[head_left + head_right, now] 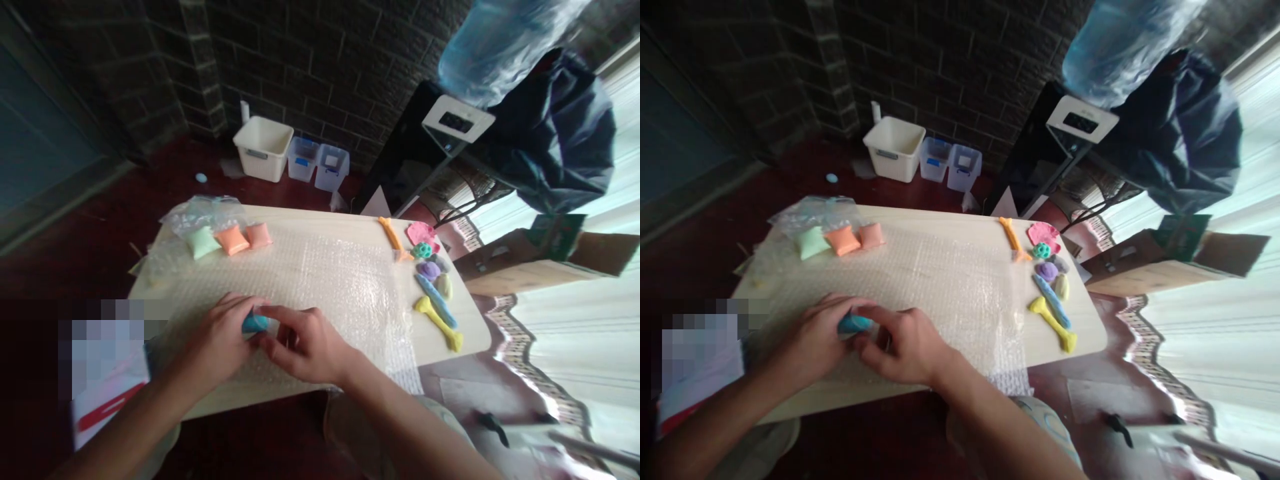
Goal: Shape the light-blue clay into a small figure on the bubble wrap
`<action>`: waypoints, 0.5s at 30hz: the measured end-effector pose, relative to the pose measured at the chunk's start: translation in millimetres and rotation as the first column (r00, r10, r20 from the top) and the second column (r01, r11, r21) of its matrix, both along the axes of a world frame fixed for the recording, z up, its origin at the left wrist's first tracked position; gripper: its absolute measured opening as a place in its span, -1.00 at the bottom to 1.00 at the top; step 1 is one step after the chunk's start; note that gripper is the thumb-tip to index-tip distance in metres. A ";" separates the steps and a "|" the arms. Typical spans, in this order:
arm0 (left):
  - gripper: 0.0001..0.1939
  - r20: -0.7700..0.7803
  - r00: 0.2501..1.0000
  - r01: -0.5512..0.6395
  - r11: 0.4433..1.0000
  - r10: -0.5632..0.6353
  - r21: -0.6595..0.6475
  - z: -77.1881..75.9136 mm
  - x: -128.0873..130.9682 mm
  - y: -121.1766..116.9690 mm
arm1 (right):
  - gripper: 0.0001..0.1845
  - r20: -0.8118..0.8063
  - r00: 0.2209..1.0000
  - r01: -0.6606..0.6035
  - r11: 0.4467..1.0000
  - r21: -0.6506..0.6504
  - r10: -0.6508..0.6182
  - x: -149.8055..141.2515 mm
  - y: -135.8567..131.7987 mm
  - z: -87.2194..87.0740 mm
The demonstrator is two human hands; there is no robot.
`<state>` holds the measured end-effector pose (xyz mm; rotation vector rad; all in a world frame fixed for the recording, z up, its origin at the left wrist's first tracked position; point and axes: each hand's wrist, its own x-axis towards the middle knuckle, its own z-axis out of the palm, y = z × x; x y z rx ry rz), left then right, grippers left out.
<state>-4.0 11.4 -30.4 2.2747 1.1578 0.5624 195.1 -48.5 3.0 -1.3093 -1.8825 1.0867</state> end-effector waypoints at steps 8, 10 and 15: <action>-0.94 -0.351 0.933 -0.101 0.993 0.075 -0.055 28.8 -3.0 -1.5 | -0.56 -0.020 1.000 0.015 1.000 0.017 -0.014 -7.6 -1.9 3.9; -0.92 -0.362 0.928 -0.106 0.993 0.083 -0.045 28.2 -1.5 -2.9 | -0.58 -0.009 0.999 0.041 0.999 0.011 -0.041 -8.0 -2.2 3.9; -0.85 -0.320 0.947 -0.027 0.998 0.042 0.048 21.2 -1.1 -5.9 | -0.56 0.012 0.999 0.049 0.998 -0.041 -0.049 -6.6 -3.3 -0.3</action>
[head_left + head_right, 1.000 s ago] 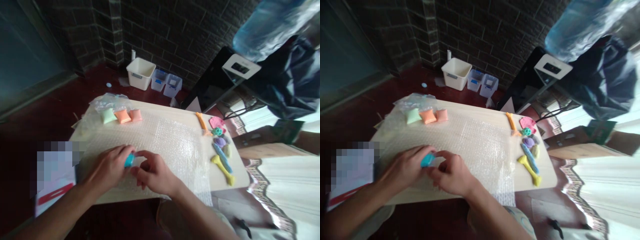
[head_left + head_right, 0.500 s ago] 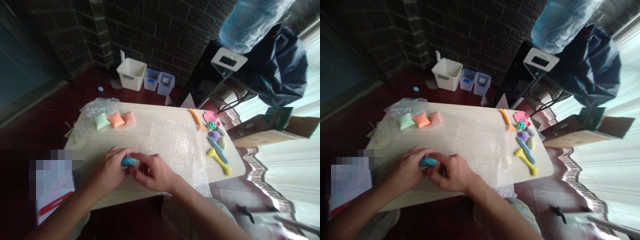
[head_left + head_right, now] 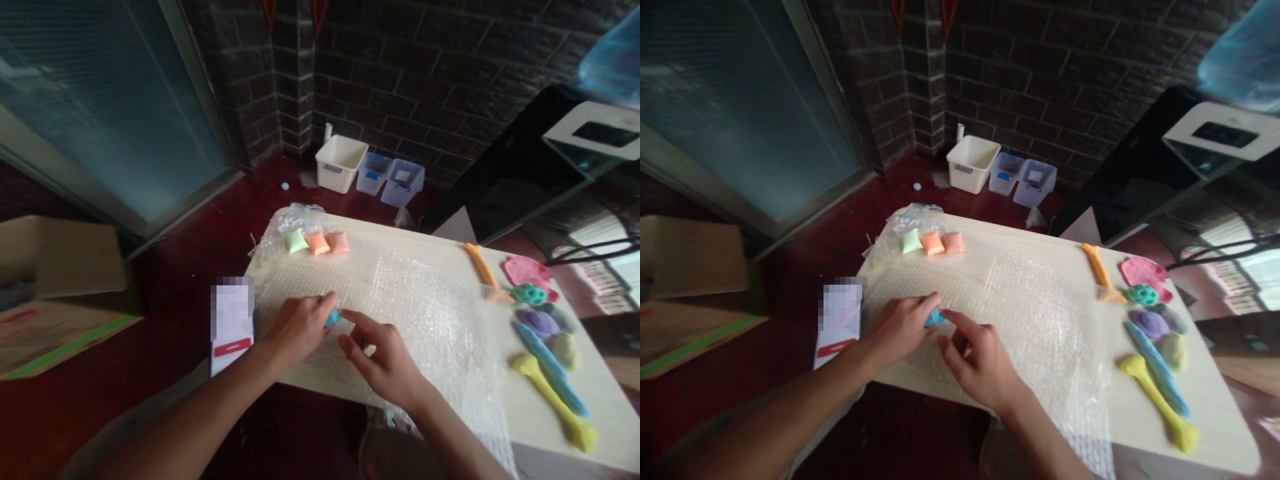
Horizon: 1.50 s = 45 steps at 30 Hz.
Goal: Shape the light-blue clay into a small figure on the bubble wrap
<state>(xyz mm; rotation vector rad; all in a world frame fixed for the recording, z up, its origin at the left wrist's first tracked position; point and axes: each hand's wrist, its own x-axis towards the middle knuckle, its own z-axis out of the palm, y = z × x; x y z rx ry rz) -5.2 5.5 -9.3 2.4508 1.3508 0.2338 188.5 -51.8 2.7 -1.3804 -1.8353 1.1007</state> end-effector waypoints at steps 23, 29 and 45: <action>-0.80 0.346 0.931 0.166 0.980 -0.117 -0.114 -4.5 0.2 1.4 | -0.56 0.023 0.983 -0.181 0.983 -0.031 0.181 4.1 1.7 3.7; -0.83 0.276 0.957 0.114 0.990 -0.086 -0.086 -4.6 1.4 0.2 | -0.53 0.243 0.962 -0.155 0.982 0.103 0.126 3.5 1.1 -4.2; -0.72 0.244 0.969 0.035 0.999 -0.039 0.022 -5.0 2.7 -2.8 | -0.43 -0.277 0.954 0.013 0.940 -0.342 -0.114 -8.0 -0.2 10.2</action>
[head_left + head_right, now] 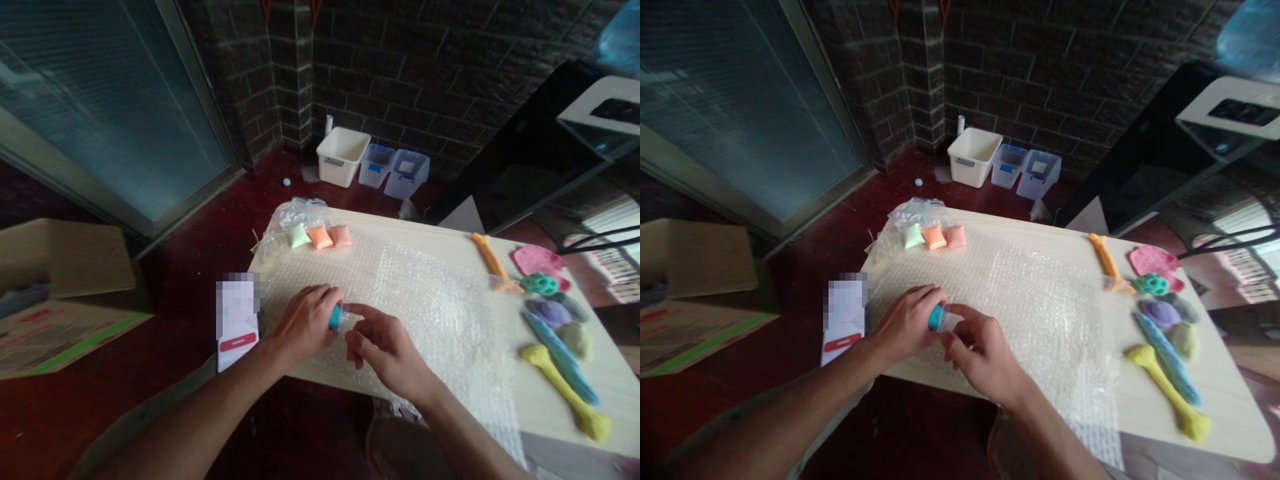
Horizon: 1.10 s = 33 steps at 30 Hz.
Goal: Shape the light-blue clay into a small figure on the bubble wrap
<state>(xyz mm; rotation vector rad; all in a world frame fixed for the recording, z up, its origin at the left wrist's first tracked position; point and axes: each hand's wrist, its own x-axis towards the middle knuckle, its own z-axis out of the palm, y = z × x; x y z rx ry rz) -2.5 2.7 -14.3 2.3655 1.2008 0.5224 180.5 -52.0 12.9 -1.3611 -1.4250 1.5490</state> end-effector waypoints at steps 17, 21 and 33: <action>-0.78 -0.095 0.993 -0.056 0.994 0.065 0.097 3.1 2.2 -6.5 | -0.36 -0.274 0.959 0.026 0.988 -0.151 -0.067 1.5 1.0 -5.7; -0.84 -0.099 0.994 -0.033 0.996 0.041 0.079 0.7 2.3 -7.2 | -0.43 0.116 0.991 -0.081 0.994 0.067 0.072 4.2 0.8 -4.6; -0.82 0.214 0.974 0.129 0.966 -0.080 -0.226 -3.8 -0.8 -1.5 | -0.47 0.305 0.952 -0.093 0.945 0.315 -0.008 19.3 4.9 -8.4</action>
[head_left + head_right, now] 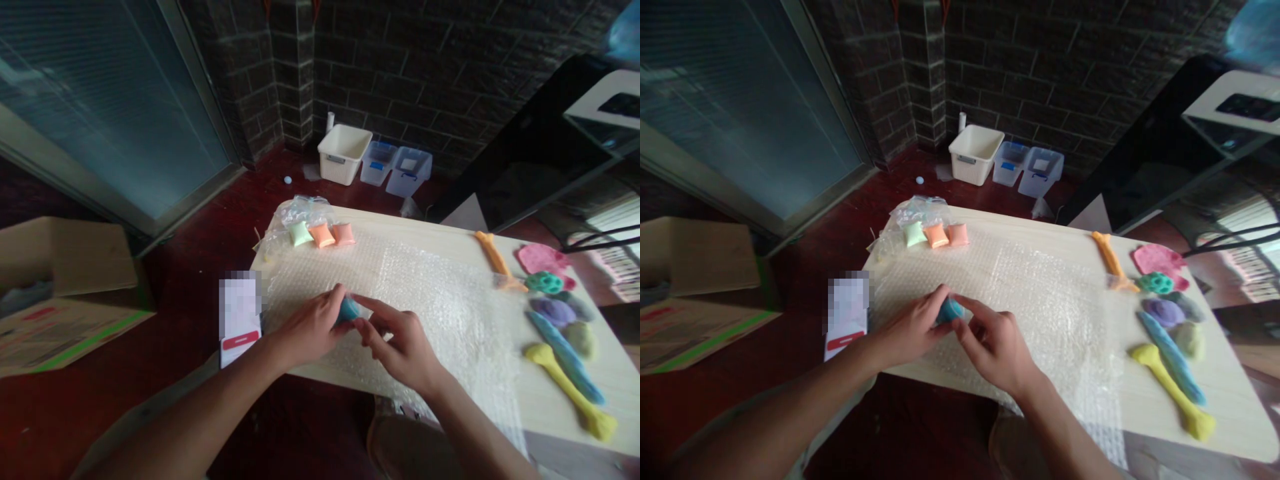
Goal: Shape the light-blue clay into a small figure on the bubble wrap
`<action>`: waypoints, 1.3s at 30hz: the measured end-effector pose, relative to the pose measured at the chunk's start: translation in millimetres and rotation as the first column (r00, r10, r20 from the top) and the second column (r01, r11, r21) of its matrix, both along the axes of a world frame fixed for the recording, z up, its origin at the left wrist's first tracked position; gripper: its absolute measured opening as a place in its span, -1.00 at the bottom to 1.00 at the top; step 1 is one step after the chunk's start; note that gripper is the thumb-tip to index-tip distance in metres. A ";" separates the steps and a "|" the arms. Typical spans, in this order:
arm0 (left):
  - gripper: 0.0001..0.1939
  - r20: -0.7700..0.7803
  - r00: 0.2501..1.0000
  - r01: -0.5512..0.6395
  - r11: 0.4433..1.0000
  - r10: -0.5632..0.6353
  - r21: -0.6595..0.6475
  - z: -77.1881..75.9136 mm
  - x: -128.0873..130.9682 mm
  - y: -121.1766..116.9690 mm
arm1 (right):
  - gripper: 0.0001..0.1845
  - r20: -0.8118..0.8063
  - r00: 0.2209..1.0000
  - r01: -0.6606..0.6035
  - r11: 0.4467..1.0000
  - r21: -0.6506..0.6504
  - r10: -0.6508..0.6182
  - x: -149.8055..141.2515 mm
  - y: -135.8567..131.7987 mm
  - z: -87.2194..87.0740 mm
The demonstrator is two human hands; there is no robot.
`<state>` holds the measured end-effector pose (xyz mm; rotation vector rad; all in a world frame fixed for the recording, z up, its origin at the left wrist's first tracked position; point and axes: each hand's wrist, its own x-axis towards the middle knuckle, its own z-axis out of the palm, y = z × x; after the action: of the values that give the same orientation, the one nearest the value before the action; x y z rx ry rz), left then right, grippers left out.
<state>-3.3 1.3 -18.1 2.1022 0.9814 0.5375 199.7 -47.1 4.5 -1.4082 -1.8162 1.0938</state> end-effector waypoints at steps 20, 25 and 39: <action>-0.86 -0.321 0.947 0.003 1.000 -0.012 -0.028 12.3 -1.4 4.1 | -0.69 0.090 0.978 -0.190 0.982 -0.004 0.190 -10.0 -5.4 9.2; -0.89 -0.368 0.929 0.046 0.998 -0.031 0.034 10.5 -3.3 1.4 | -0.68 0.080 0.968 -0.235 0.972 -0.029 0.236 -11.0 -5.0 10.8; -0.86 -0.244 0.969 -0.019 0.995 0.044 0.100 14.5 -5.7 1.9 | -0.56 0.050 0.980 -0.194 0.981 -0.015 0.195 -15.9 -6.5 4.4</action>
<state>-9.0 3.2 -3.5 2.2830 1.1492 0.3513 183.8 -53.6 8.9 -1.2955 -2.0220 1.1744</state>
